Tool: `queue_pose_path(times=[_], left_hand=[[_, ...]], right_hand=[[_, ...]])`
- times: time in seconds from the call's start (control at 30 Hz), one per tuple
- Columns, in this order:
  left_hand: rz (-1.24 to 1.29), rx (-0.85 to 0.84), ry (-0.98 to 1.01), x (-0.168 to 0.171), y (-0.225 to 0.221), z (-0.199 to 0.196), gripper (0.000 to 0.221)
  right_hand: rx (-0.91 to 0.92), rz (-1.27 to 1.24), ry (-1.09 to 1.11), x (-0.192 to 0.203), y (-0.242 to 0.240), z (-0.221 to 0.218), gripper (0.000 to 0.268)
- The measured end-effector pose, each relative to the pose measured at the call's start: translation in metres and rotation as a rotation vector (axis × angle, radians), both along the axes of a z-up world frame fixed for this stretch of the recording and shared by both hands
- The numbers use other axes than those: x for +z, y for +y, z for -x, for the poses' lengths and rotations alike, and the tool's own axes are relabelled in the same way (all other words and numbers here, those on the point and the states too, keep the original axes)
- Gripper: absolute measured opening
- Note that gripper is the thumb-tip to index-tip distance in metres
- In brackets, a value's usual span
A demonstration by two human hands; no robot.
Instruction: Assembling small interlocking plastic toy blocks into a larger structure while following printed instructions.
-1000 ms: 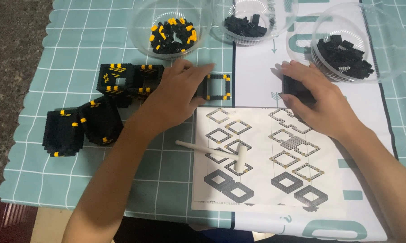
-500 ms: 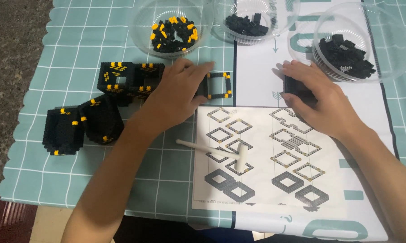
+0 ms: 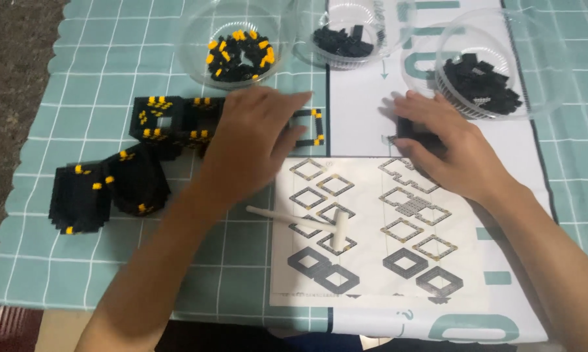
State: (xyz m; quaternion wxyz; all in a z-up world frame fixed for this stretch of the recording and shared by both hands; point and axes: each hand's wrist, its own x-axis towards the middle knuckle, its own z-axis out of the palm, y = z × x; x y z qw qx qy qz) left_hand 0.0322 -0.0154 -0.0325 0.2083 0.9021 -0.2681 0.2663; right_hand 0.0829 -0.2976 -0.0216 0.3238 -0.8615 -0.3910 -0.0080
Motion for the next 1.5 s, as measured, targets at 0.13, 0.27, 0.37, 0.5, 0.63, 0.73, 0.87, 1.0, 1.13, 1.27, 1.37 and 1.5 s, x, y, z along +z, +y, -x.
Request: queue_pose_path(times=[0.13, 0.27, 0.37, 0.5, 0.63, 0.73, 0.87, 1.0, 1.13, 1.27, 1.37, 1.5], left_hand=[[0.021, -0.078, -0.128, 0.007, -0.016, 0.011, 0.025], [0.032, -0.180, -0.120, 0.012, -0.030, 0.023, 0.020], [0.011, -0.251, -0.064, 0.010, -0.043, 0.033, 0.022], [0.059, -0.346, -0.063, 0.017, -0.059, 0.038, 0.025], [0.120, -0.312, 0.018, 0.035, -0.078, 0.020, 0.022], [0.030, -0.366, 0.007, 0.056, -0.103, -0.018, 0.020], [-0.272, -0.283, 0.151, 0.070, -0.154, -0.101, 0.021], [-0.362, -0.301, 0.215, 0.050, -0.201, -0.160, 0.014], [-0.394, -0.281, 0.282, 0.020, -0.235, -0.192, 0.015], [-0.321, -0.300, 0.391, 0.011, -0.242, -0.196, 0.020], [-0.313, -0.289, 0.442, 0.009, -0.242, -0.194, 0.030], [-0.261, -0.307, 0.504, 0.012, -0.237, -0.190, 0.030]], right_hand=[[-0.058, 0.013, 0.047, 0.029, -0.017, 0.005, 0.037], [-0.200, -0.060, 0.074, 0.067, -0.050, -0.001, 0.015], [-0.374, -0.140, 0.114, 0.065, -0.081, -0.024, 0.006], [-0.495, -0.050, -0.003, 0.044, -0.106, -0.059, 0.009], [-0.486, 0.031, -0.253, 0.013, -0.110, -0.078, 0.011], [-0.481, 0.086, -0.424, 0.006, -0.112, -0.078, 0.011], [-0.632, 0.037, -0.340, 0.011, -0.101, -0.067, 0.012], [-0.726, -0.007, -0.180, 0.004, -0.107, -0.070, 0.013], [-0.737, -0.014, -0.119, 0.002, -0.107, -0.073, 0.017], [-0.776, -0.056, -0.077, 0.001, -0.107, -0.073, 0.016], [-0.805, -0.087, -0.067, 0.009, -0.104, -0.069, 0.016], [-0.785, -0.106, -0.088, 0.011, -0.102, -0.066, 0.015]])
